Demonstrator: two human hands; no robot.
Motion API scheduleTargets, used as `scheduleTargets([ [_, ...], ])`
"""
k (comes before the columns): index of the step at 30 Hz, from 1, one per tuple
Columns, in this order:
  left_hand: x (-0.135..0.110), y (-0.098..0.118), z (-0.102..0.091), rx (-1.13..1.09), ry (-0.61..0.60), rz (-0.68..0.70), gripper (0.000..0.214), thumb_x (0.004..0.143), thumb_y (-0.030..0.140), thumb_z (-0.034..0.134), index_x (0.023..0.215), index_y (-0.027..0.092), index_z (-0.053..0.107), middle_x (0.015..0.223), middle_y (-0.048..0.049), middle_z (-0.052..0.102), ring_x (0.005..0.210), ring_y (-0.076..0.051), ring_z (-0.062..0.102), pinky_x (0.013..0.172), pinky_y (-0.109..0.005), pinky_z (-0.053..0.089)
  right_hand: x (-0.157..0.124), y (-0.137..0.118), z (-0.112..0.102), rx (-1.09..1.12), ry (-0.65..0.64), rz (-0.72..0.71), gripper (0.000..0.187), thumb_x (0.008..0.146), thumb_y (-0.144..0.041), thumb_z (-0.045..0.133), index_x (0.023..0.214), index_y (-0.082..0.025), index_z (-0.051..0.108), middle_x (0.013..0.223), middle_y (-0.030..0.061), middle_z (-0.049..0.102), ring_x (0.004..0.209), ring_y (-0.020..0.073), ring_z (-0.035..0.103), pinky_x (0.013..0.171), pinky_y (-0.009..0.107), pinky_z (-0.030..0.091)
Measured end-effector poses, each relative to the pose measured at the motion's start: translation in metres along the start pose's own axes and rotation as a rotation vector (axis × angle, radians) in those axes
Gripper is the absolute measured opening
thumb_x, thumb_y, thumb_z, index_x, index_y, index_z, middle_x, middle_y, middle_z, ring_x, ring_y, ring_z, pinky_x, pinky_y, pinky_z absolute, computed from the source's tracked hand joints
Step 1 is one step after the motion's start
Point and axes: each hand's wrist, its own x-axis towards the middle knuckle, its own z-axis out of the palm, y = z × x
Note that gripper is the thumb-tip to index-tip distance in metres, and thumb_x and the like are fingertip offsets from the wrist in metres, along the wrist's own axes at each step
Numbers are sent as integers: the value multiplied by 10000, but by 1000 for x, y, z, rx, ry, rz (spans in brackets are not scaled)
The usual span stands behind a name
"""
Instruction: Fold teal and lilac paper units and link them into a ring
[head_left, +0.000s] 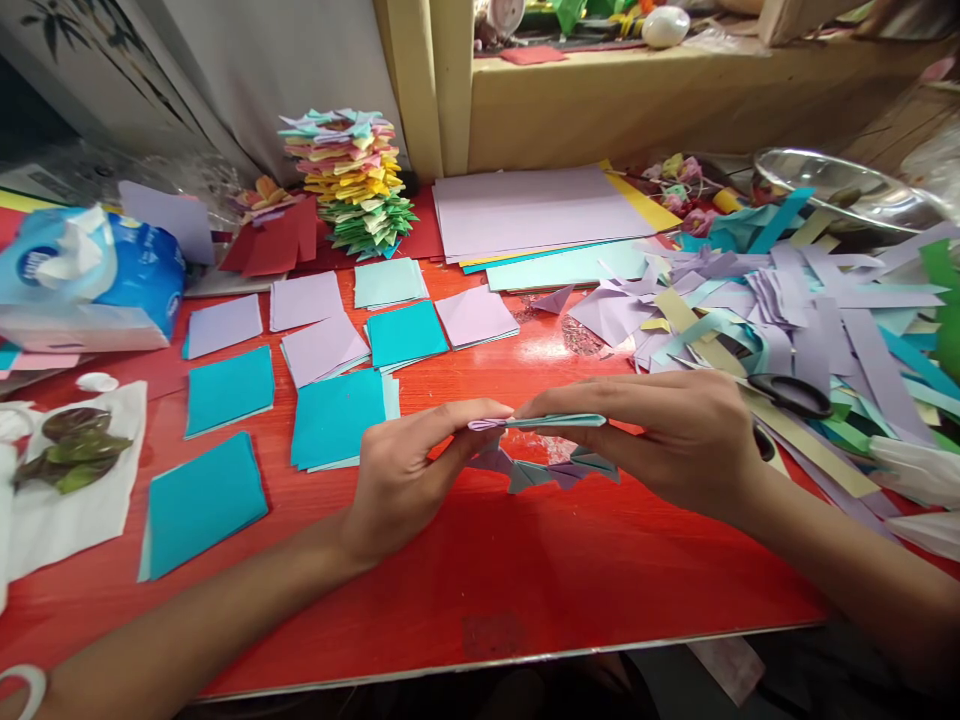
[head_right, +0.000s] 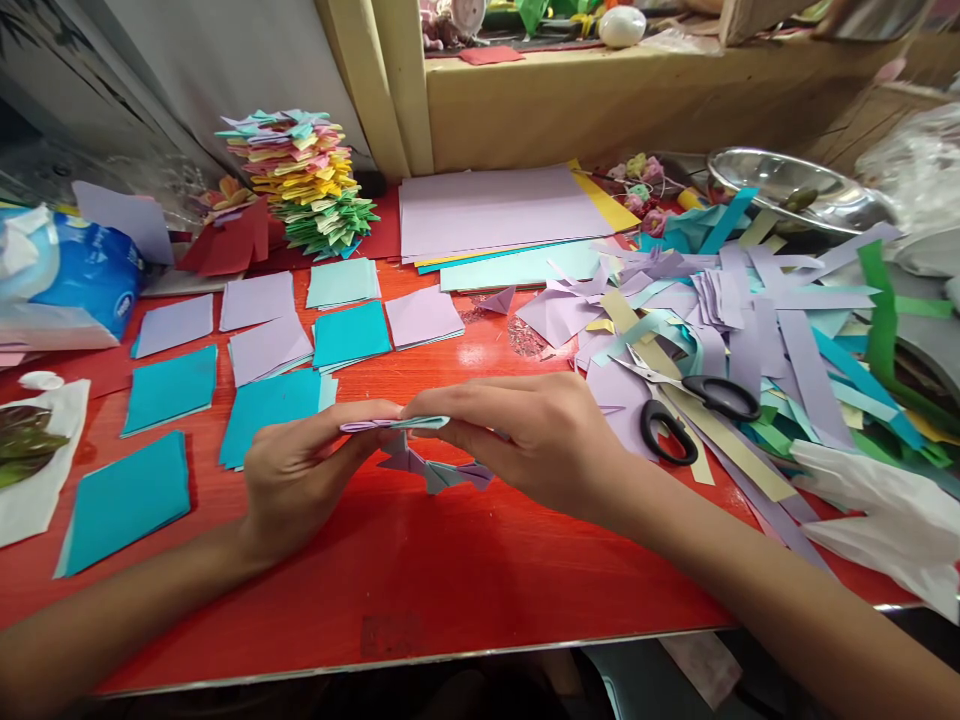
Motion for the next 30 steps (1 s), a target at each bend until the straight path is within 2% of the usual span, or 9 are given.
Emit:
scheduleTargets([
  [3, 0, -1, 0, 18, 10, 4, 181, 801, 116, 591, 939, 225, 634, 813, 65, 719, 673, -58, 674, 609, -108, 542, 0, 0, -1, -6, 2, -15, 167, 817, -78, 533, 850, -182, 659, 765, -25, 720, 632, 68, 661, 545, 123, 482],
  [16, 1, 0, 1, -61, 4, -42, 181, 805, 97, 581, 938, 212, 627, 785, 69, 710, 644, -43, 669, 600, -85, 532, 1, 0, -2, -83, 16, -45, 176, 818, -72, 511, 850, -188, 640, 735, -35, 712, 606, 63, 651, 515, 131, 474],
  [30, 1, 0, 0, -40, -5, -32, 181, 806, 119, 584, 938, 234, 626, 813, 64, 714, 644, -65, 673, 592, -123, 548, 1, -2, -3, -125, 17, -68, 162, 813, -75, 524, 870, -167, 644, 751, -19, 713, 625, 69, 656, 506, 130, 463],
])
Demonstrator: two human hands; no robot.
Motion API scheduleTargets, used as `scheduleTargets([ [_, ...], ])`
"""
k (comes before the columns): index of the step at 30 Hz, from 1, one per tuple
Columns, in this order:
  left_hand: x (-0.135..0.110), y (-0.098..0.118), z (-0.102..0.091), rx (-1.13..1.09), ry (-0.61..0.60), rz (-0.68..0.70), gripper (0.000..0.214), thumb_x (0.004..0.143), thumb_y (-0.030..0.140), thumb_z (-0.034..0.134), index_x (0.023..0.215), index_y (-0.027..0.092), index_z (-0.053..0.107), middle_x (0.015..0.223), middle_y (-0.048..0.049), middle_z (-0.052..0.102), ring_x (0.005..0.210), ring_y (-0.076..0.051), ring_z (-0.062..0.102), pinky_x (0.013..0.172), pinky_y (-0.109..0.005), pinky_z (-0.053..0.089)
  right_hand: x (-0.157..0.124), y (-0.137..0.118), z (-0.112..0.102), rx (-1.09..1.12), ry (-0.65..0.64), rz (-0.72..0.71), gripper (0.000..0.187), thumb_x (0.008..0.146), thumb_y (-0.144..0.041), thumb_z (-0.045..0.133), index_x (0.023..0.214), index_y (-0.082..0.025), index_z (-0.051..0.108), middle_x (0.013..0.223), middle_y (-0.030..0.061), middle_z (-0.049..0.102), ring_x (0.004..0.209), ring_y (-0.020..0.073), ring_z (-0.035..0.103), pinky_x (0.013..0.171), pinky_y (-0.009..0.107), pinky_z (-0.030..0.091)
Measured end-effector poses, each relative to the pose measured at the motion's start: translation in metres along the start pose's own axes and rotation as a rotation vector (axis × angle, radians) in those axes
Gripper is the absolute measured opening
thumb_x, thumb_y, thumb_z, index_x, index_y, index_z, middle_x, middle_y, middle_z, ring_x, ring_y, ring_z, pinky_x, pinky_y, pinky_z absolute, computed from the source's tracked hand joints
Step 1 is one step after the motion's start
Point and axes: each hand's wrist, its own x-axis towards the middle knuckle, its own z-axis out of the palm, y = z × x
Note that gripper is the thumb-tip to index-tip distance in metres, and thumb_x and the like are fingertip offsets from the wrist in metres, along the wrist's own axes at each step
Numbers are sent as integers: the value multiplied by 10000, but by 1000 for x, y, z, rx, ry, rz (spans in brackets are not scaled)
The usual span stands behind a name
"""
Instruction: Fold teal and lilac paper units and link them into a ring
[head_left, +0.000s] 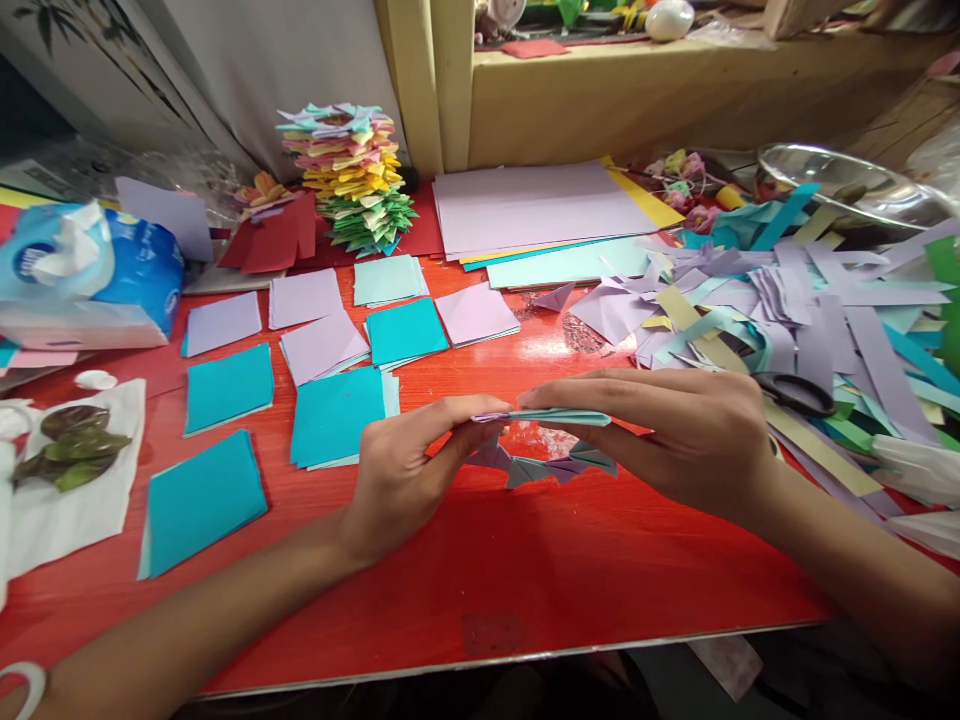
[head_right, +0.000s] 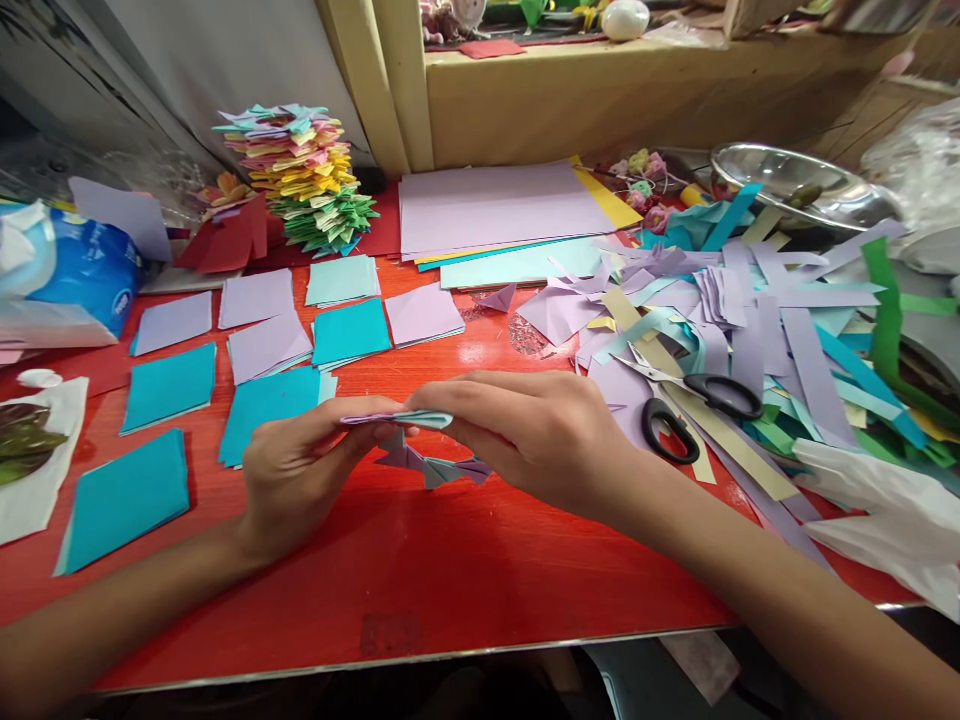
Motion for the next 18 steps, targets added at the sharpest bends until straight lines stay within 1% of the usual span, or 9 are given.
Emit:
scheduleTargets([
  [3, -1, -1, 0, 19, -9, -7, 192, 805, 118, 585, 950, 235, 629, 839, 53, 717, 668, -72, 675, 619, -140, 555, 0, 0, 0, 4, -12, 11, 185, 813, -74, 513, 878, -189, 642, 763, -26, 715, 633, 75, 658, 514, 133, 474],
  [6, -2, 0, 0, 31, -3, -1, 195, 807, 123, 582, 954, 243, 628, 860, 48, 718, 677, -81, 676, 628, -161, 563, 0, -2, 0, 1, -22, 7, 236, 827, -63, 466, 869, -212, 643, 763, -39, 715, 631, 75, 660, 504, 136, 476],
  [9, -3, 0, 0, 47, -20, 8, 205, 808, 115, 579, 961, 245, 623, 852, 52, 719, 680, -80, 677, 629, -160, 562, 0, -3, -1, -3, -29, 8, 262, 829, -48, 441, 850, -209, 648, 755, -38, 716, 624, 78, 662, 486, 139, 469],
  [12, -2, -1, -1, 62, -27, 24, 213, 807, 113, 581, 967, 248, 619, 849, 57, 718, 690, -80, 678, 623, -152, 556, 0, -3, -1, 1, -37, 6, 246, 832, -48, 450, 861, -191, 648, 762, -31, 718, 617, 74, 661, 483, 132, 467],
  [15, -2, -2, 0, 71, -19, 33, 209, 801, 109, 587, 959, 242, 620, 843, 56, 718, 687, -79, 677, 616, -146, 548, -1, -2, -1, 9, -16, -28, 217, 838, -55, 467, 884, -176, 641, 779, -27, 719, 623, 58, 657, 530, 104, 480],
  [18, -2, -2, -1, 69, -18, 45, 203, 797, 100, 587, 953, 226, 622, 855, 45, 719, 702, -83, 678, 625, -144, 544, -1, -1, 0, -11, 24, -62, 223, 842, -54, 463, 890, -191, 632, 790, -33, 718, 635, 55, 658, 568, 100, 494],
])
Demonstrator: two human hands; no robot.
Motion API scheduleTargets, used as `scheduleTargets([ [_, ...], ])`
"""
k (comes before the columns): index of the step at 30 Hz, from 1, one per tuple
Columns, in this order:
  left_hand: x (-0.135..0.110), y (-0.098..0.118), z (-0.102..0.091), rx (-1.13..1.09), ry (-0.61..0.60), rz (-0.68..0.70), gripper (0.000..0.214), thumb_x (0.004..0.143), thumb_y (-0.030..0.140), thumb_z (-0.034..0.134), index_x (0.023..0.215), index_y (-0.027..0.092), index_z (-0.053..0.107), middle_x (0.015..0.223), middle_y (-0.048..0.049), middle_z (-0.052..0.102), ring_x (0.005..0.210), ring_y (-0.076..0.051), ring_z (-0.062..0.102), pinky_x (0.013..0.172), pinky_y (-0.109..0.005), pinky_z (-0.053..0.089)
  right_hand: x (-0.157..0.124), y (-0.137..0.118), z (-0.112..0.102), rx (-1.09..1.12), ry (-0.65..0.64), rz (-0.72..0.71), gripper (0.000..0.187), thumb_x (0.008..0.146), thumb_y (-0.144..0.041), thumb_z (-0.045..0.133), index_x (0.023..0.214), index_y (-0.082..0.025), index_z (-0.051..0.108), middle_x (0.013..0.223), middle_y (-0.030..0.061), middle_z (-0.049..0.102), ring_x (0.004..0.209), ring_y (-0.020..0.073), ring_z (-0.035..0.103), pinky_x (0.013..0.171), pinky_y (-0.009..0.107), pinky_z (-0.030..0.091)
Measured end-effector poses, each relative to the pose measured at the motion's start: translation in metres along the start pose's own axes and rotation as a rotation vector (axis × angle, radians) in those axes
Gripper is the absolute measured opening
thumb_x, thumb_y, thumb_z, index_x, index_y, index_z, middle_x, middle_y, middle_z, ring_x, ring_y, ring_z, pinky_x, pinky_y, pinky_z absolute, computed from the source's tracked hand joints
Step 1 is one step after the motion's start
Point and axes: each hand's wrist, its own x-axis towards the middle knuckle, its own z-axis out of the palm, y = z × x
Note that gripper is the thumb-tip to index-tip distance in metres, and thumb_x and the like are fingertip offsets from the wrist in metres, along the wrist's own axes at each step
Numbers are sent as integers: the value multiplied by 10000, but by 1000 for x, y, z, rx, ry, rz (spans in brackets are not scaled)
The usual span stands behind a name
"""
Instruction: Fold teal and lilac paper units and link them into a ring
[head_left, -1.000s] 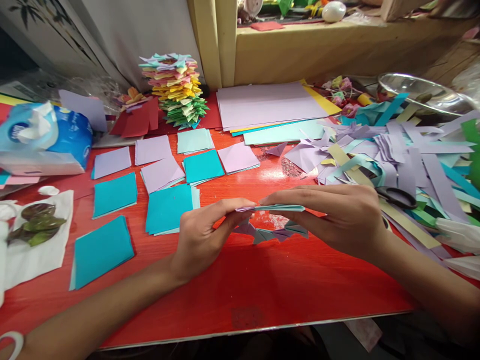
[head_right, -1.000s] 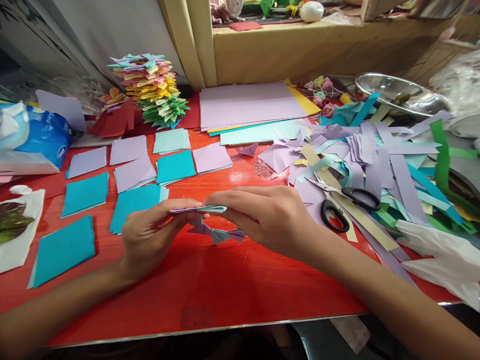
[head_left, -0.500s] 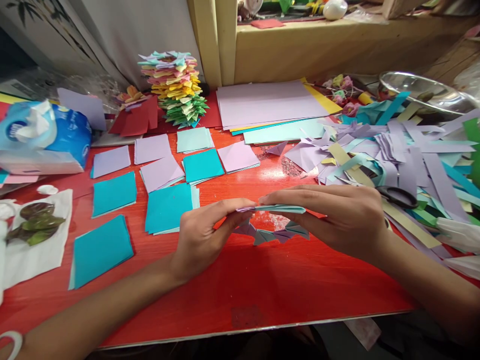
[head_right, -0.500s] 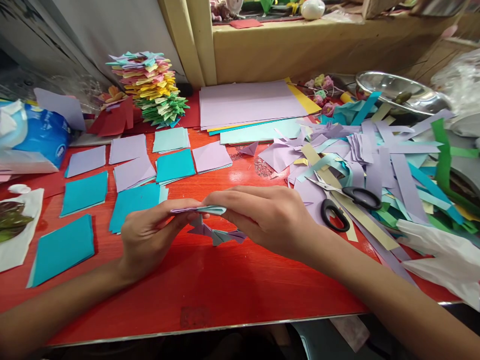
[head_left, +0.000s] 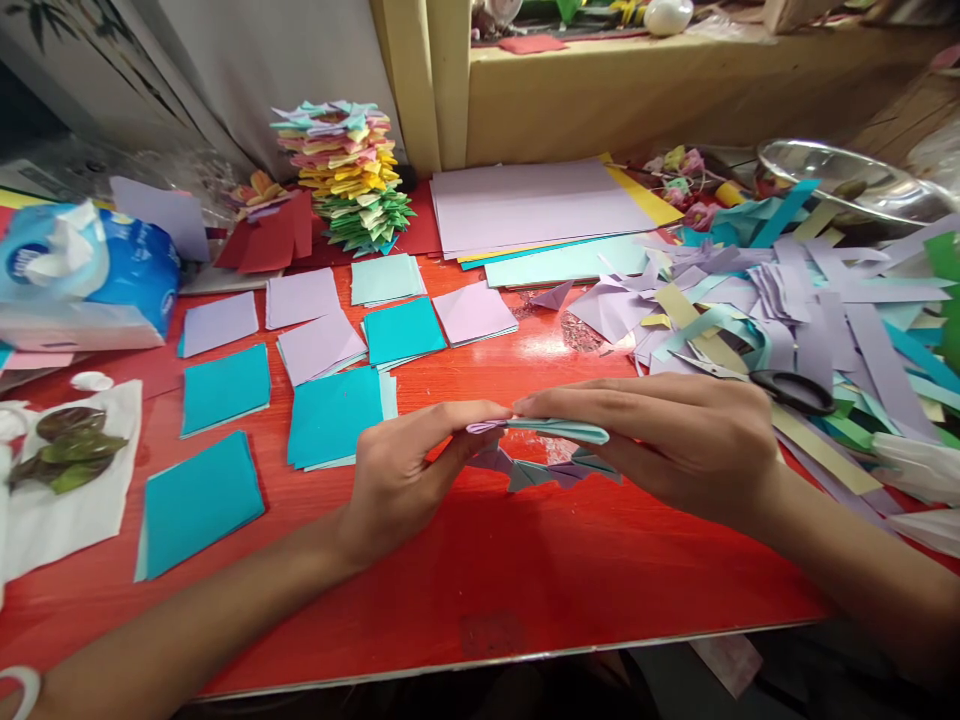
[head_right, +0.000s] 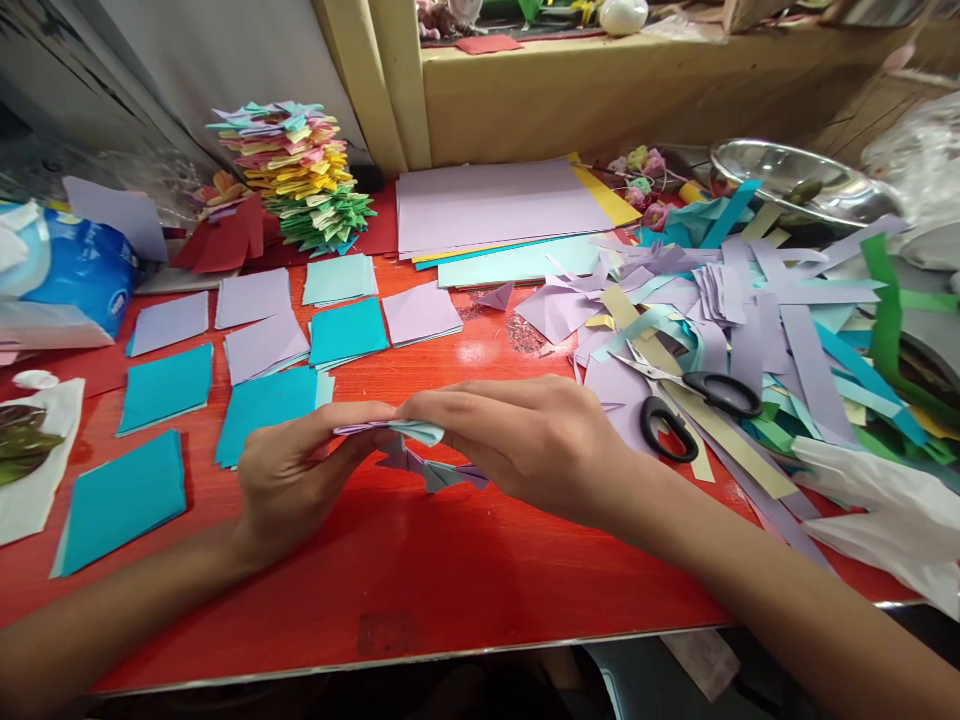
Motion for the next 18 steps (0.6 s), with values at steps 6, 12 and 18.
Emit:
scheduleTargets([
  [6, 1, 3, 0, -80, 19, -37, 214, 796, 90, 583, 954, 230, 625, 807, 60, 719, 665, -74, 681, 597, -121, 532, 0, 0, -1, 11, -26, 24, 195, 840, -95, 496, 909, -216, 632, 802, -29, 719, 642, 79, 667, 541, 130, 503],
  [12, 1, 4, -1, -99, 10, -36, 248, 800, 75, 568, 970, 245, 627, 815, 64, 721, 672, -91, 687, 609, -139, 540, 0, -1, -1, -21, -34, 47, 189, 820, -83, 516, 882, -209, 643, 769, -39, 717, 614, 77, 661, 470, 138, 466],
  [18, 0, 3, 0, -113, 3, -60, 239, 806, 88, 564, 972, 247, 630, 788, 66, 721, 671, -100, 689, 613, -146, 538, 0, -2, -1, -61, -23, 56, 184, 815, -91, 524, 857, -222, 645, 731, -52, 713, 586, 74, 653, 452, 146, 450],
])
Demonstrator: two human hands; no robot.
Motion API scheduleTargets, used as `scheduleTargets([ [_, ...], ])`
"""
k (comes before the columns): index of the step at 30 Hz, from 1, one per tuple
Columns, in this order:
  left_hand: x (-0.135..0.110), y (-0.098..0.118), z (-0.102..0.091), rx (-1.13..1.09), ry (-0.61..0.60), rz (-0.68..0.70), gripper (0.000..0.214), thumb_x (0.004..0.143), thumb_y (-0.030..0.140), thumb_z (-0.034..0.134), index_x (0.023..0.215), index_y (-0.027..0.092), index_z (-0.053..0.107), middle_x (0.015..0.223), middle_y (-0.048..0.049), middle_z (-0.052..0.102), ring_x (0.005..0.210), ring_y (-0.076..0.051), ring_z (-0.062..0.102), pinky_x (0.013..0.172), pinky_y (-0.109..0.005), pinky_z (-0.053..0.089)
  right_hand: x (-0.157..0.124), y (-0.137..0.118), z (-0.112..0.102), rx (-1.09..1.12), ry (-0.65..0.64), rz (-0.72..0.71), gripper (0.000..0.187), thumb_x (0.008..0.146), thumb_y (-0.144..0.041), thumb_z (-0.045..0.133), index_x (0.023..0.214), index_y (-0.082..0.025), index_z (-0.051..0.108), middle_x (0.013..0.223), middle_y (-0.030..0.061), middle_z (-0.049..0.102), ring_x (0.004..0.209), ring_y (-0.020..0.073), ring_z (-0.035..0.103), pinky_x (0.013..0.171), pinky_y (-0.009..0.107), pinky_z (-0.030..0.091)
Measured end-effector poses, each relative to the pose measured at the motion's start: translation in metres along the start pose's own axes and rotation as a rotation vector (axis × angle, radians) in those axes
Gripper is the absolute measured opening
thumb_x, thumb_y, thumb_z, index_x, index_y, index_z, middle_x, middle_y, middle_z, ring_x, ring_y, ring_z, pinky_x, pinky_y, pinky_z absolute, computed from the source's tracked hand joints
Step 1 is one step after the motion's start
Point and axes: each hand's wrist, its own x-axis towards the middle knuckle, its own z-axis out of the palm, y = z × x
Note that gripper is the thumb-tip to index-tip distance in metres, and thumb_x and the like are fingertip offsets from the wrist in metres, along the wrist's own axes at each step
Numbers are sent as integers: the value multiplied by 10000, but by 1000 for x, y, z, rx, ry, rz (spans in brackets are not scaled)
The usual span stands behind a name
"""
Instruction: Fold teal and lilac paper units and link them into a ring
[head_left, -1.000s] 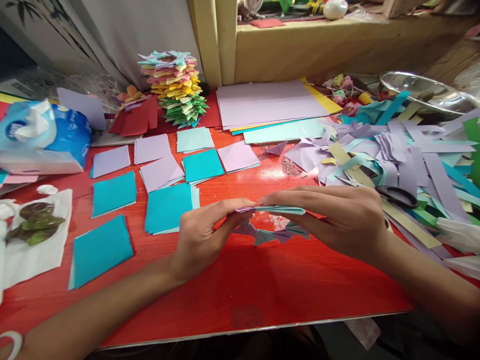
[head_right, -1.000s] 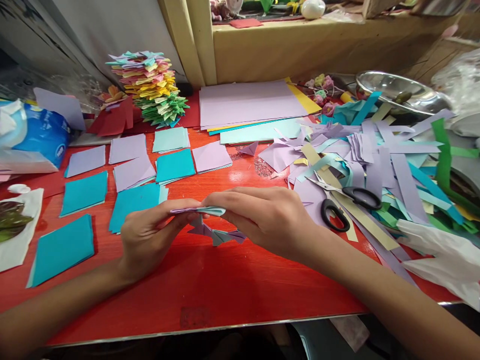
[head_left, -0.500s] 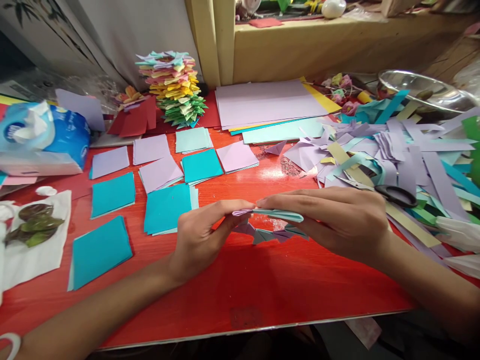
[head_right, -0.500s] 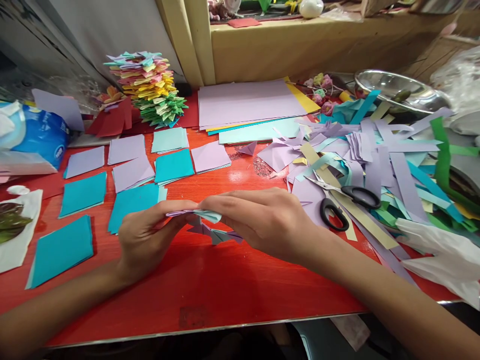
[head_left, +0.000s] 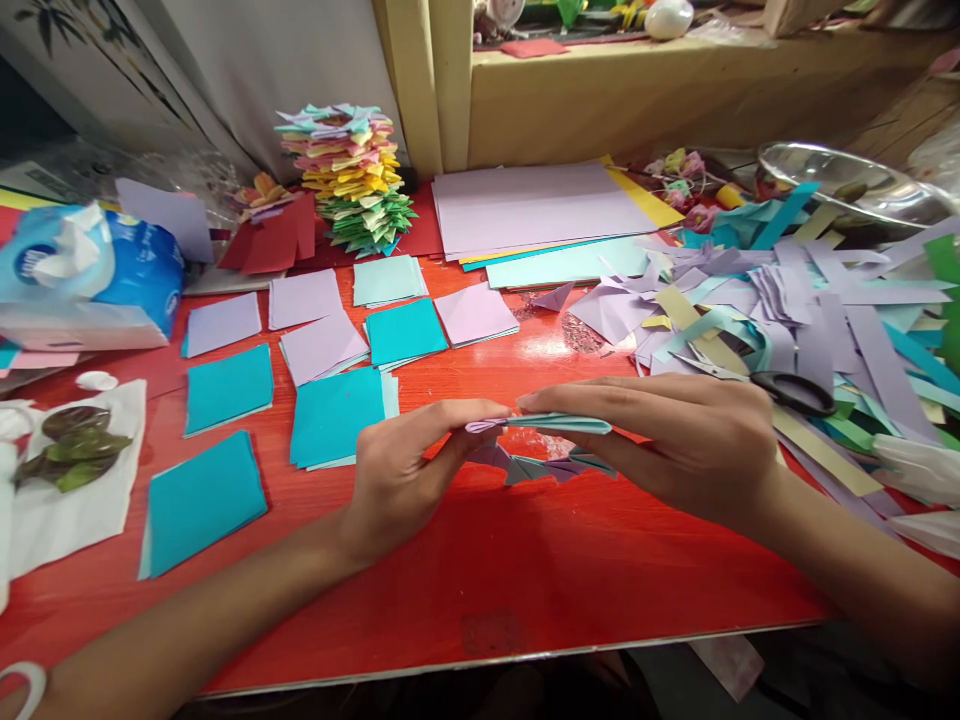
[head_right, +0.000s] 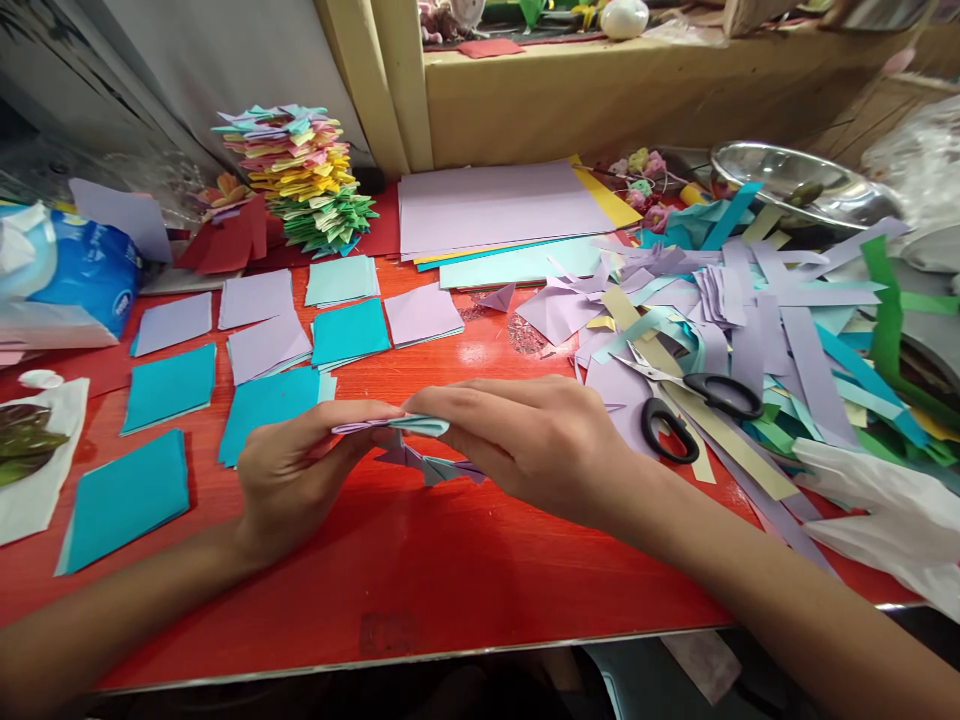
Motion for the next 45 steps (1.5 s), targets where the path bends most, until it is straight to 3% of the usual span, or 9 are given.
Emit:
scheduleTargets([
  [12, 1, 1, -1, 46, 0, 15, 220, 813, 97, 562, 963, 245, 625, 779, 61, 720, 661, -104, 689, 585, -157, 554, 0, 0, 0, -6, 14, -32, 181, 826, -103, 519, 875, -239, 628, 758, -64, 716, 601, 67, 658, 500, 134, 478],
  [31, 0, 0, -1, 41, -6, 45, 267, 792, 36, 567, 972, 227, 615, 845, 62, 715, 683, -76, 685, 626, -119, 543, 0, 1, 1, 71, 6, 28, 153, 802, -82, 548, 875, -176, 646, 742, -31, 716, 600, 81, 656, 489, 153, 464],
  [45, 0, -2, 0, 75, -2, 74, 246, 793, 66, 583, 983, 220, 606, 852, 60, 716, 698, -72, 682, 632, -125, 543, 0, 1, 2, 83, 53, 35, 133, 804, -109, 577, 872, -209, 630, 755, -54, 715, 596, 58, 651, 503, 126, 480],
])
